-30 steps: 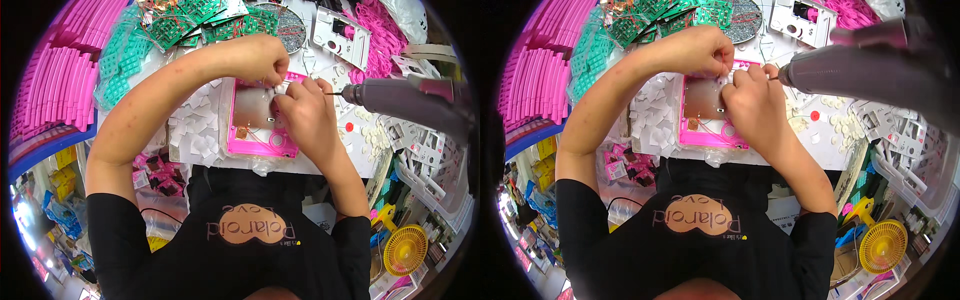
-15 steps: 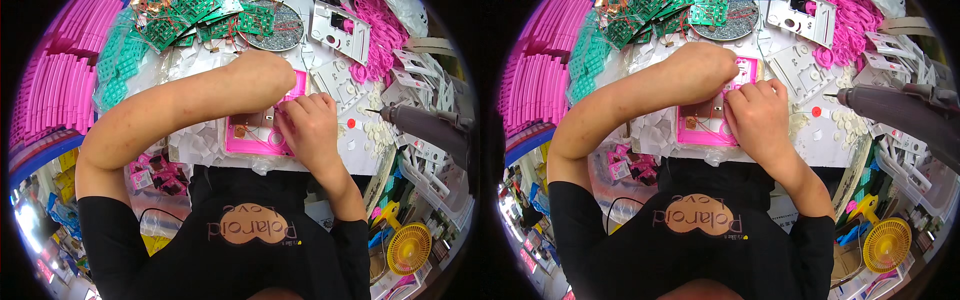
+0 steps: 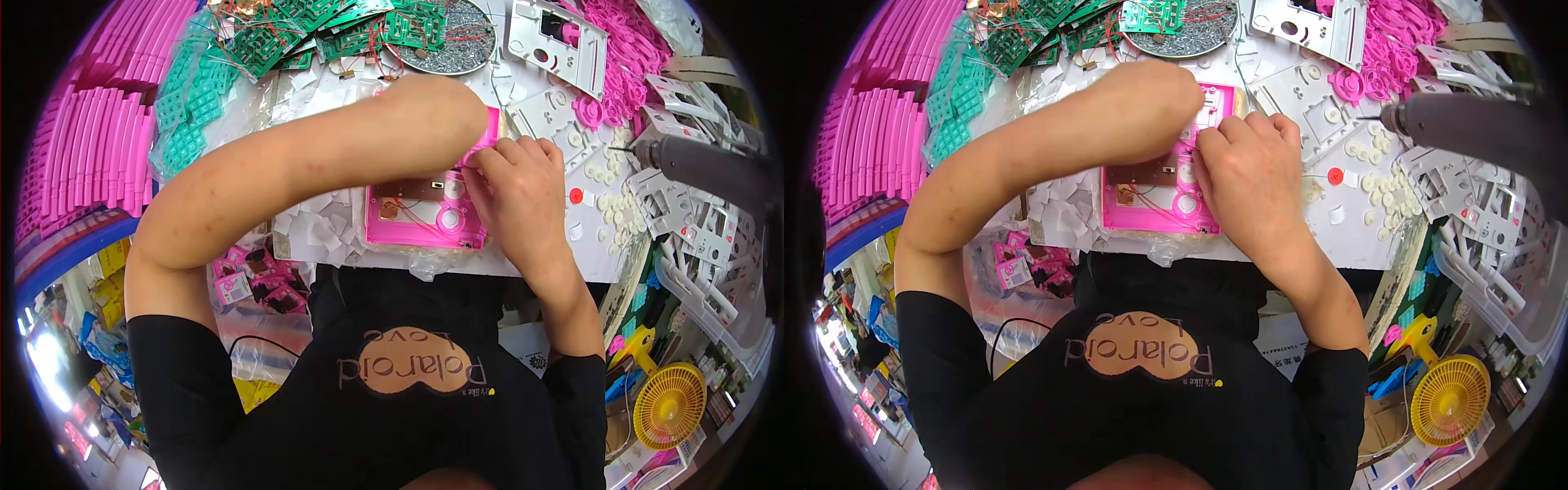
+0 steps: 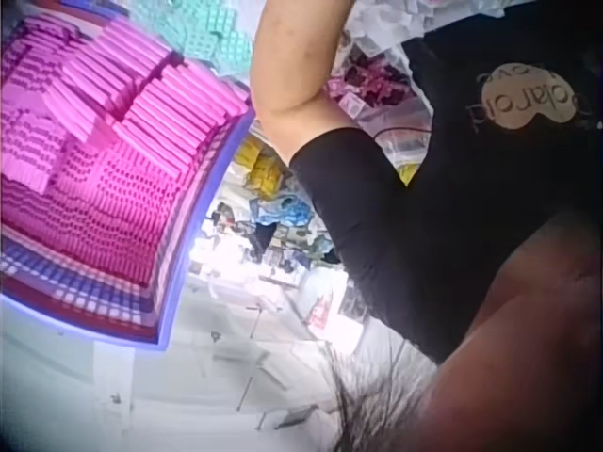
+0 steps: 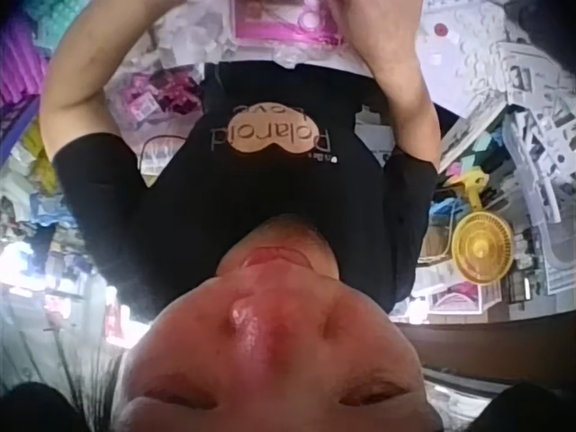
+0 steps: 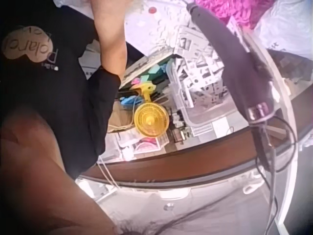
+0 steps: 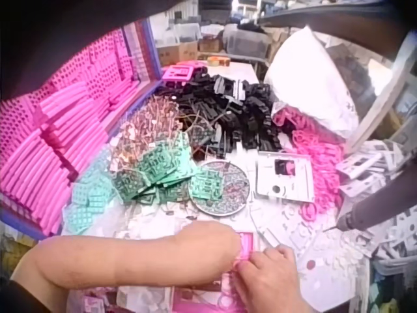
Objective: Assembling small electronic and plastic components into a toy frame using a glue gun.
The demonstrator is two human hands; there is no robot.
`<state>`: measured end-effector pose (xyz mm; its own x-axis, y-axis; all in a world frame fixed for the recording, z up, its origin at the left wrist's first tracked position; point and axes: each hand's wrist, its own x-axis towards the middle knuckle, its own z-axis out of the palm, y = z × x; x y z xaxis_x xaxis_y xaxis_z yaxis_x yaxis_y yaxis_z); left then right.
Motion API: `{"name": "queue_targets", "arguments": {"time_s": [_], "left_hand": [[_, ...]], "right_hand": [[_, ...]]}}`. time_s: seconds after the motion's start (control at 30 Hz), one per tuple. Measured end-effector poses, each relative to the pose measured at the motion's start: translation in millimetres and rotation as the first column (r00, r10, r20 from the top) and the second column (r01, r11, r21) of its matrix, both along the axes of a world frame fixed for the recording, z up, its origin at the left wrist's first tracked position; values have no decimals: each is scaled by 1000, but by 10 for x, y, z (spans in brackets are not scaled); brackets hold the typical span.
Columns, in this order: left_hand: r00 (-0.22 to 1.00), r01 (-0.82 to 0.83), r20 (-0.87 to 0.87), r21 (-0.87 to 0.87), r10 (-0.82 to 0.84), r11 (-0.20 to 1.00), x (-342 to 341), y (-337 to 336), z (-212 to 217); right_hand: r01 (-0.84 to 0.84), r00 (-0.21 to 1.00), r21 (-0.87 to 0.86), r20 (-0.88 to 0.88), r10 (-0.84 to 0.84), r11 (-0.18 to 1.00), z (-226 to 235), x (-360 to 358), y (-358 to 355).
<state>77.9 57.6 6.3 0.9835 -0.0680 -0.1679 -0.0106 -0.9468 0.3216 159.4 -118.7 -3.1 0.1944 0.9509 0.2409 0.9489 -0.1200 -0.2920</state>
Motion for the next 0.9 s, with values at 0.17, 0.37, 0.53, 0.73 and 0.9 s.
{"name": "queue_targets", "arguments": {"time_s": [0.17,0.37,0.53,0.73,0.9], "left_hand": [[999,32,-27,-18,-32,999,41,20,43],[990,101,-103,29,-98,994,100,-156,143],[982,-39,-186,-56,28,998,187,-57,112],[993,-96,-80,-112,87,989,124,94,-37],[992,-77,-113,-156,60,985,135,166,-84]], "right_hand": [[-3,1000,4,1,3,1000,19,30,21],[-16,999,-18,-42,15,1000,46,30,0],[-6,1000,-35,-14,6,999,30,14,-14],[-74,997,77,3,74,994,-143,86,96],[27,960,242,-277,43,970,-354,100,139]]}}
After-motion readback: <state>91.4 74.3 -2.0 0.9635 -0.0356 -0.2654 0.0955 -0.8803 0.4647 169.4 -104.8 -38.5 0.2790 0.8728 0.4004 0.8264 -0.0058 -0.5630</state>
